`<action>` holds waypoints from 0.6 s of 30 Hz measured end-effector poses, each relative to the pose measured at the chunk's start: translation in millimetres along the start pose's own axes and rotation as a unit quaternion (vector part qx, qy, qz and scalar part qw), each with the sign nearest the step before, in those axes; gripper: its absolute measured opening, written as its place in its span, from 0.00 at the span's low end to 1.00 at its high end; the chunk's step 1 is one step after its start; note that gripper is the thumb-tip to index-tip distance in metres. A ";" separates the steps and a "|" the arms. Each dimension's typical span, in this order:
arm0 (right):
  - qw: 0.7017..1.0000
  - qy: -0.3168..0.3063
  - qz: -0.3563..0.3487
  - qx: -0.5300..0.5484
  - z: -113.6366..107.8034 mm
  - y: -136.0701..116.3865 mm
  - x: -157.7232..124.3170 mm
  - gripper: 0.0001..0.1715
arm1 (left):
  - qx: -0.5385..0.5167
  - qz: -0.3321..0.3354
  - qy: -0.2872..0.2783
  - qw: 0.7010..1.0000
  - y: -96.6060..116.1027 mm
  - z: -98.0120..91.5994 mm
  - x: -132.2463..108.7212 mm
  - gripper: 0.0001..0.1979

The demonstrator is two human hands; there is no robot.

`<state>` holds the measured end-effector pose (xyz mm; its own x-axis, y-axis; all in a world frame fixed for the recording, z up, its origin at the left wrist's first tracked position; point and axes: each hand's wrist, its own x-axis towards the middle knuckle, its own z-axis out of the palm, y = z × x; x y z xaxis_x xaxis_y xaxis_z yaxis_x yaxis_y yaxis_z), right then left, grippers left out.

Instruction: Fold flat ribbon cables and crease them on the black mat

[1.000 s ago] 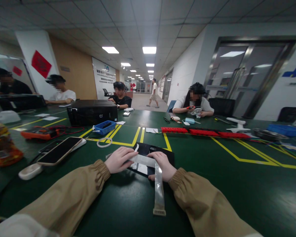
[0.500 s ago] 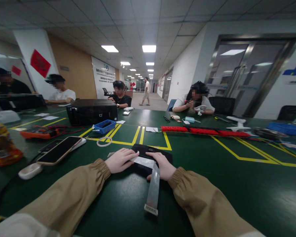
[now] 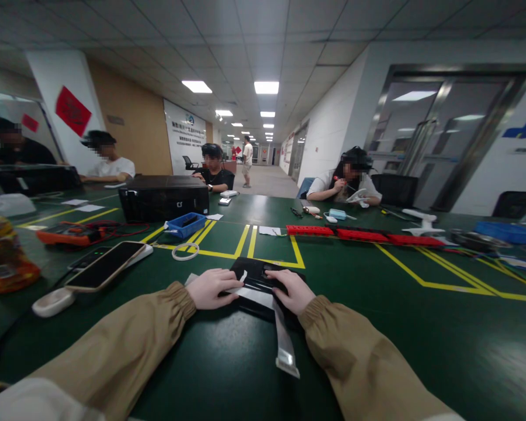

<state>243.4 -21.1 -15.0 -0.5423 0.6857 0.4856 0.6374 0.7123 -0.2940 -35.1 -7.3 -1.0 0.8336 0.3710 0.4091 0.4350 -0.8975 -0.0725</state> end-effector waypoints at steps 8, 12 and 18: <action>1.000 0.001 0.000 -0.031 2.2 -3.5 0.5 0.18 | 0.007 0.002 0.005 1.000 2.5 0.6 0.0 0.14; 0.999 0.008 0.012 -0.041 3.3 -11.1 5.3 0.17 | 0.012 0.008 0.008 1.000 3.5 0.6 0.2 0.14; 0.999 0.011 -0.010 -0.041 8.1 -26.1 20.0 0.16 | 0.023 0.020 0.005 1.000 6.3 0.0 1.1 0.14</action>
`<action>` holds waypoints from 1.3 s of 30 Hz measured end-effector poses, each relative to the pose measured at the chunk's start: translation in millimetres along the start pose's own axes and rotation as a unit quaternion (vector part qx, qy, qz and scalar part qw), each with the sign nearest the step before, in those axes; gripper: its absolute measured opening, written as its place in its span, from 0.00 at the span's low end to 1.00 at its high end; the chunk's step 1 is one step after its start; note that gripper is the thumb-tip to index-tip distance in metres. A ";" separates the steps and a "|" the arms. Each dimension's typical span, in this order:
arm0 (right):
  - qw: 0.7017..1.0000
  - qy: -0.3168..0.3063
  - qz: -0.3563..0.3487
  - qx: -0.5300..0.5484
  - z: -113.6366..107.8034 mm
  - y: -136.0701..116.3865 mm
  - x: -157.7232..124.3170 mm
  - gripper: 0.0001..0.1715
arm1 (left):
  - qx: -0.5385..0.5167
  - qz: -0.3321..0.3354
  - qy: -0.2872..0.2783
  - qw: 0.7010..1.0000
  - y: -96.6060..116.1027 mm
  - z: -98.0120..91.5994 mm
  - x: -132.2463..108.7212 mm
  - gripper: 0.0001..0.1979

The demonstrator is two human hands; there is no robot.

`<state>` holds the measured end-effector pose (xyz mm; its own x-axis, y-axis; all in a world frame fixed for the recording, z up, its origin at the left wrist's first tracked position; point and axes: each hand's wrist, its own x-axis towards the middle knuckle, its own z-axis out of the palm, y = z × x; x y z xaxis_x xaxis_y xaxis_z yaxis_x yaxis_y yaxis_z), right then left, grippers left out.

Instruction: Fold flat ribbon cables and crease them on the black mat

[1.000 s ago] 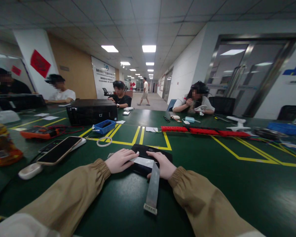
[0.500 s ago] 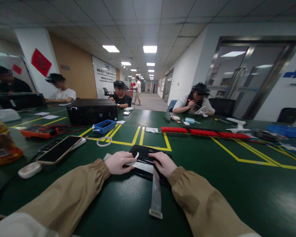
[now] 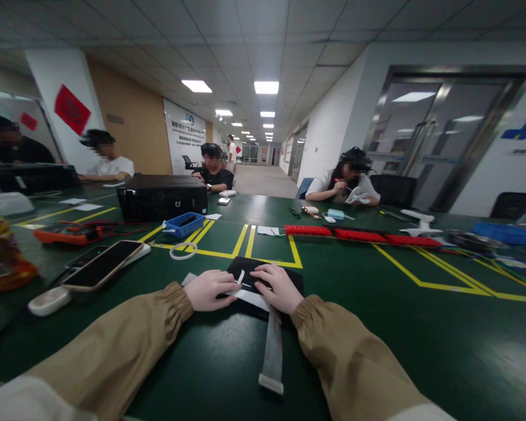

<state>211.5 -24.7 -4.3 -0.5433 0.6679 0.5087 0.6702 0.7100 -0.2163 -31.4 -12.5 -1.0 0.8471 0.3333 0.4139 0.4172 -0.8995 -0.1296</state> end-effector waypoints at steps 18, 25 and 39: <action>0.995 -0.059 0.016 -0.074 12.4 -8.8 19.9 0.16 | -0.001 -0.026 -0.037 0.999 11.8 -4.4 2.1 0.12; 0.994 -0.056 0.027 -0.088 12.6 -14.8 18.9 0.18 | 0.008 -0.021 -0.045 0.999 13.6 -6.5 2.7 0.13; 0.996 -0.055 0.008 -0.075 13.3 -12.5 16.4 0.23 | 0.018 -0.021 -0.043 0.999 14.7 -7.1 2.0 0.13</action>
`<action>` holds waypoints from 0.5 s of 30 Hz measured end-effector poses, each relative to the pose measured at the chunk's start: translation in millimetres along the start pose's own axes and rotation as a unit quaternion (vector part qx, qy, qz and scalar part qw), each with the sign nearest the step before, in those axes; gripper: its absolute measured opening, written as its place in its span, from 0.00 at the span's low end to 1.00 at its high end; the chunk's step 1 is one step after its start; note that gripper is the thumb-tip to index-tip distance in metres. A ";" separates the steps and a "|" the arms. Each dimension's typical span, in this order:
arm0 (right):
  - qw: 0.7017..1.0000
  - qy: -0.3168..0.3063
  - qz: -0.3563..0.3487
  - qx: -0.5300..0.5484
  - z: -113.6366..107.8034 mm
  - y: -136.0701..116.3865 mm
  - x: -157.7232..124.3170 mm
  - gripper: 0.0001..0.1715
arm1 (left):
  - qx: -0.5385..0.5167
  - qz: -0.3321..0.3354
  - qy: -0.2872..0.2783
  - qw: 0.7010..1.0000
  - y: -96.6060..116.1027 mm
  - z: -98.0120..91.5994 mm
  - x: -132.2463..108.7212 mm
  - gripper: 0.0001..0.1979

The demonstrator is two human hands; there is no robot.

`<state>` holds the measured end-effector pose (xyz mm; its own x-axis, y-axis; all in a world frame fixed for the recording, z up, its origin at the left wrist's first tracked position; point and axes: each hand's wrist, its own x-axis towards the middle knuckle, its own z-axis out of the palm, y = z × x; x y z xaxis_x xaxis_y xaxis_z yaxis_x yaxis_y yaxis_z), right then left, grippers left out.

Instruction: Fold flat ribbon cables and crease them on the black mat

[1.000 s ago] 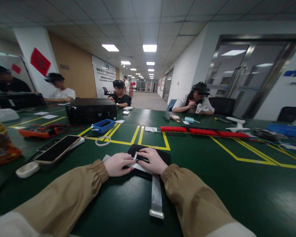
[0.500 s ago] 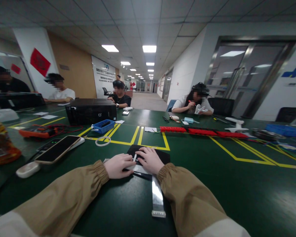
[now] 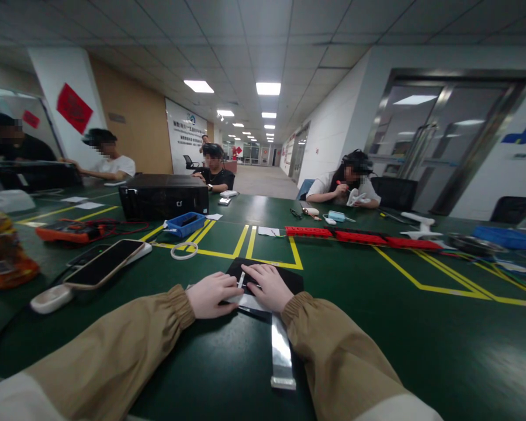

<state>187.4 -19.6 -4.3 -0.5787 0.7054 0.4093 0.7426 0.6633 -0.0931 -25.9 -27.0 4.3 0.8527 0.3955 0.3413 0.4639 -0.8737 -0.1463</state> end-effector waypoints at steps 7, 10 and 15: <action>1.000 -0.003 0.007 -0.002 -2.0 -1.2 -0.3 0.28 | -0.008 -0.005 -0.002 1.000 -0.7 -0.6 -0.4 0.13; 1.000 -0.004 0.008 0.000 -2.6 -1.4 -0.1 0.29 | -0.011 -0.006 -0.001 1.000 -1.2 -0.3 -0.6 0.13; 1.000 0.001 -0.001 -0.005 -0.1 0.3 -0.2 0.21 | -0.013 -0.003 0.001 1.000 -2.1 0.7 -0.6 0.12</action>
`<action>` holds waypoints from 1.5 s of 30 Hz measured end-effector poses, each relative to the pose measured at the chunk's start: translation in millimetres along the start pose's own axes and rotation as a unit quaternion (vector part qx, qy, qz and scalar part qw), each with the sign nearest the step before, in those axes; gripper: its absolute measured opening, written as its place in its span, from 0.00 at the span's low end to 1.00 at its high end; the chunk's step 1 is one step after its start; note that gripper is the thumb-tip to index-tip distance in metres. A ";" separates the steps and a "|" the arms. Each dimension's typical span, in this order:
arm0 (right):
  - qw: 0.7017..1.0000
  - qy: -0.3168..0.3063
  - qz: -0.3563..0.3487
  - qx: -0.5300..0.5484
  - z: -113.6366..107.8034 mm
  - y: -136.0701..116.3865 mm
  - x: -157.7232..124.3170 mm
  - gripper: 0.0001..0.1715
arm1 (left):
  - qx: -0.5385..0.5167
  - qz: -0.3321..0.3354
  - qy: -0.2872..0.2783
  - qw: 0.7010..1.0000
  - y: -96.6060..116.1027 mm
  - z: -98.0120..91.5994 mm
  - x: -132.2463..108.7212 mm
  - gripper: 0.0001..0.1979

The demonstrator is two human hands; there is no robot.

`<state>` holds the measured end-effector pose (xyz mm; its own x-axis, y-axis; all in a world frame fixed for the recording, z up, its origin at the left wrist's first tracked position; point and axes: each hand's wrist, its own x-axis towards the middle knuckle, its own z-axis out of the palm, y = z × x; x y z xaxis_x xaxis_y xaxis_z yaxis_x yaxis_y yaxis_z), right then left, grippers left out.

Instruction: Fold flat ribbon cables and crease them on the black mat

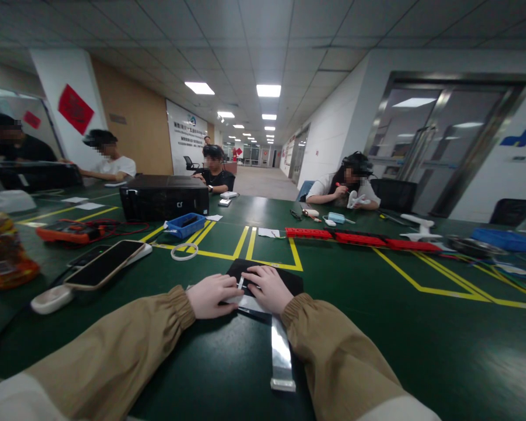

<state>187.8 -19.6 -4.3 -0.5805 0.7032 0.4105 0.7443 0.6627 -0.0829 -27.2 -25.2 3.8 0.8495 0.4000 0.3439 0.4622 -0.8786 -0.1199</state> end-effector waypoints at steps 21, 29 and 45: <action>0.980 0.124 0.152 0.020 5.3 27.5 -3.1 0.12 | -0.024 -0.005 0.004 1.000 0.9 -0.2 -0.2 0.14; 0.965 0.097 0.237 0.063 13.2 47.9 -6.4 0.12 | -0.030 -0.009 0.018 0.999 3.4 2.0 -0.4 0.14; 0.965 0.081 0.239 0.071 7.4 41.5 -5.9 0.11 | -0.053 -0.005 0.033 0.998 1.8 6.2 -0.1 0.17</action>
<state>219.6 5.7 -16.9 -0.1135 0.8952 0.4311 0.8550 0.3090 -0.4166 -24.9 -25.2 -2.3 0.8247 0.3946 0.4051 0.4385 -0.8985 -0.0175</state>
